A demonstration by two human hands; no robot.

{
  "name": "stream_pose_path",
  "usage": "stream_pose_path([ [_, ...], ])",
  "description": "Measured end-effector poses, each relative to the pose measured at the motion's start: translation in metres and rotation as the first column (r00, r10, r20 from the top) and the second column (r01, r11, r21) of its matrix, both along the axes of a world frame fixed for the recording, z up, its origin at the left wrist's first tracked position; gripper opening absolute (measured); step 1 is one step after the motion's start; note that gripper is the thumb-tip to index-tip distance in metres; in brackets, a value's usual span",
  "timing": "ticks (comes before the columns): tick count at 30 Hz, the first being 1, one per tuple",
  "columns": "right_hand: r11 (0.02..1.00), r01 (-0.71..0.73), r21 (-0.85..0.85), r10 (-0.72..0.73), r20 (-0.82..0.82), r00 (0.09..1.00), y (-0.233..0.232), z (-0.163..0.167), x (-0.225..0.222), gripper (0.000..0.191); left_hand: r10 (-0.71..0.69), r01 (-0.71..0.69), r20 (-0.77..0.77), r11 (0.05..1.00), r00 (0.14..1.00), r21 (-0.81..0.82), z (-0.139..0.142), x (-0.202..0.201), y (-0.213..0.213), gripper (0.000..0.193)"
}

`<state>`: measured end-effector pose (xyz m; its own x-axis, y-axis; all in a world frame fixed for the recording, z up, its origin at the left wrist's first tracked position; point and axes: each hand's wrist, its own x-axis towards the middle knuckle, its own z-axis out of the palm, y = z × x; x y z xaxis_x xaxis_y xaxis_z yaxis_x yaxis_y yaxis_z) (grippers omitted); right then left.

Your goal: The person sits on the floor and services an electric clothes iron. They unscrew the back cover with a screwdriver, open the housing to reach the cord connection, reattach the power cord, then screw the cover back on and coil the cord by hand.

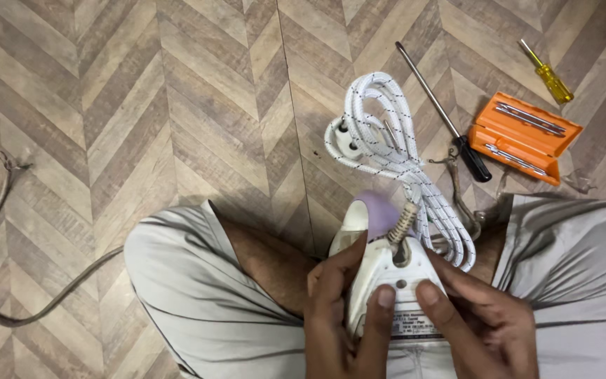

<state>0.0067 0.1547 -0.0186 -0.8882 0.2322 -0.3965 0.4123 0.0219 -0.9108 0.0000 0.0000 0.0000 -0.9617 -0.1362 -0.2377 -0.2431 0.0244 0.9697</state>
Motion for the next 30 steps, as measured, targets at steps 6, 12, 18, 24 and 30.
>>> stream_pose_path([
  [6,0.996,0.075,-0.040,-0.077,-0.039,0.996,-0.001,-0.002,0.007,0.043,-0.006,0.006,-0.066,1.000,0.998,0.004,0.001,-0.002,0.003,0.047],
  [12,0.919,0.038,-0.392,-0.133,-0.218,0.967,0.003,0.000,-0.014,0.036,-0.015,0.019,-0.045,0.995,0.999,0.096,0.000,-0.008,-0.007,0.051],
  [18,0.944,0.082,-0.319,-0.071,0.047,0.996,0.010,-0.003,-0.035,0.037,-0.071,0.089,-0.106,0.981,0.992,0.174,-0.005,-0.009,-0.011,0.052],
  [24,0.882,-0.145,-0.448,0.169,0.013,0.986,0.030,-0.004,-0.061,0.032,-0.026,0.037,-0.048,0.965,0.998,0.258,-0.010,-0.007,-0.014,0.043],
  [30,0.903,-0.287,-0.319,0.344,0.137,0.929,0.024,0.009,-0.069,0.029,-0.059,0.090,-0.170,0.980,0.984,0.177,-0.024,-0.003,-0.024,0.042],
])
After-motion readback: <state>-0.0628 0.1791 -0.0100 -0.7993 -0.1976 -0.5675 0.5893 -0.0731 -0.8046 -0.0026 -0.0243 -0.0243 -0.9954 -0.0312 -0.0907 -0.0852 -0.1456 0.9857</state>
